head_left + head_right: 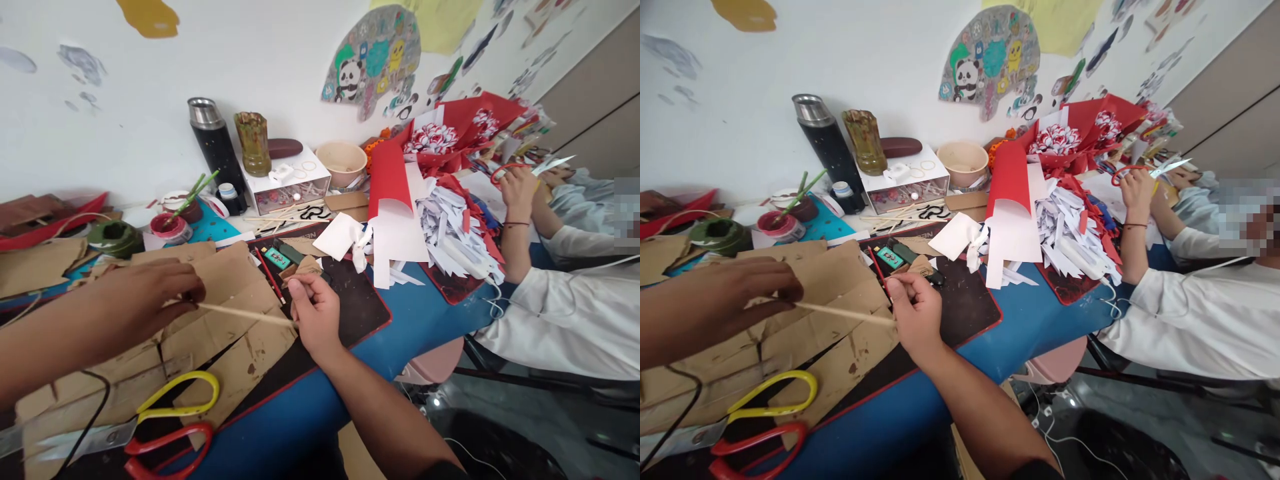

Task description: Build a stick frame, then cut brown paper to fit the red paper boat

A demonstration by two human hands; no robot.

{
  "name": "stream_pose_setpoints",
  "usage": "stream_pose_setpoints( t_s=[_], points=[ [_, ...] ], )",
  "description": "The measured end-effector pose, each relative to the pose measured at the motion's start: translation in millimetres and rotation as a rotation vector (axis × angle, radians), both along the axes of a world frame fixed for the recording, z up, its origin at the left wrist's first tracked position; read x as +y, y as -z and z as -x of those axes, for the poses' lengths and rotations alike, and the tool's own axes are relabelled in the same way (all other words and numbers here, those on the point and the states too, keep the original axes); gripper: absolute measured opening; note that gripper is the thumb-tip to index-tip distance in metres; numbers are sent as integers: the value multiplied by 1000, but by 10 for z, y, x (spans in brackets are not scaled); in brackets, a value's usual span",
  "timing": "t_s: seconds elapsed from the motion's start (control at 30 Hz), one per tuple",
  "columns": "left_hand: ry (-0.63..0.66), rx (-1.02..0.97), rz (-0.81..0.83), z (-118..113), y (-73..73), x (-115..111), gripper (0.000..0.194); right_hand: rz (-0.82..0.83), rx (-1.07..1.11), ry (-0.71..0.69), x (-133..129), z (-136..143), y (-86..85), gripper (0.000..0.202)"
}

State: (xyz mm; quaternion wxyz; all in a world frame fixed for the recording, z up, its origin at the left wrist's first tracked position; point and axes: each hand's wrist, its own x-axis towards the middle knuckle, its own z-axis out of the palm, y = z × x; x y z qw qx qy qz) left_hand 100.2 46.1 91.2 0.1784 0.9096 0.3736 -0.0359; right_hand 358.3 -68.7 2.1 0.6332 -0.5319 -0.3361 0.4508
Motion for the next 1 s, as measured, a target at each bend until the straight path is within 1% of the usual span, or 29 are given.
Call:
stream_pose_setpoints(
  t_s=[0.1, 0.17, 0.23, 0.3, 0.37, 0.47, 0.57, 0.63, 0.67, 0.73, 0.8, 0.87, 0.93, 1.0],
  points=[
    [-79, 53, 3, 26, -141, 178, 30, -4, 115, 35, 58, -57, 3, 45],
    [-160, 119, -3, -37, -206, 257, 28, 11, 184, 72, 98, -97, 17, 48],
    [-174, 171, 13, -149, -228, 314, 24, 30, 240, 107, 130, -123, 36, 50],
    [-179, 205, -11, -294, -207, 362, 23, 48, 273, 102, 150, -127, 54, 50],
    [-180, 168, -115, -470, -158, 414, 22, 61, 276, 62, 158, -113, 69, 50],
    [-127, 138, -220, -776, -79, 513, 29, 61, 236, 5, 155, -85, 89, 49],
    [-165, 118, -246, -1045, -11, 616, 28, 54, 185, -3, 145, -81, 103, 49],
    [-195, 101, -259, -1128, 33, 642, 31, 44, 166, 12, 140, -91, 109, 48],
    [-204, 89, -264, -1128, 53, 627, 36, 36, 158, 20, 138, -98, 111, 48],
    [-214, 63, -261, -1043, 85, 525, 43, 33, 157, 27, 136, -109, 113, 48],
    [-215, 8, -238, -868, 105, 322, 42, 32, 161, 20, 134, -113, 114, 47],
    [-205, -56, -215, -638, 122, 44, 38, 35, 155, -2, 127, -108, 114, 47],
    [-120, -115, -140, -390, 145, -266, 37, 49, 129, -33, 116, -98, 113, 47],
    [-73, -143, -60, -159, 177, -579, 34, 65, 90, -57, 102, -88, 112, 48]
  ],
)
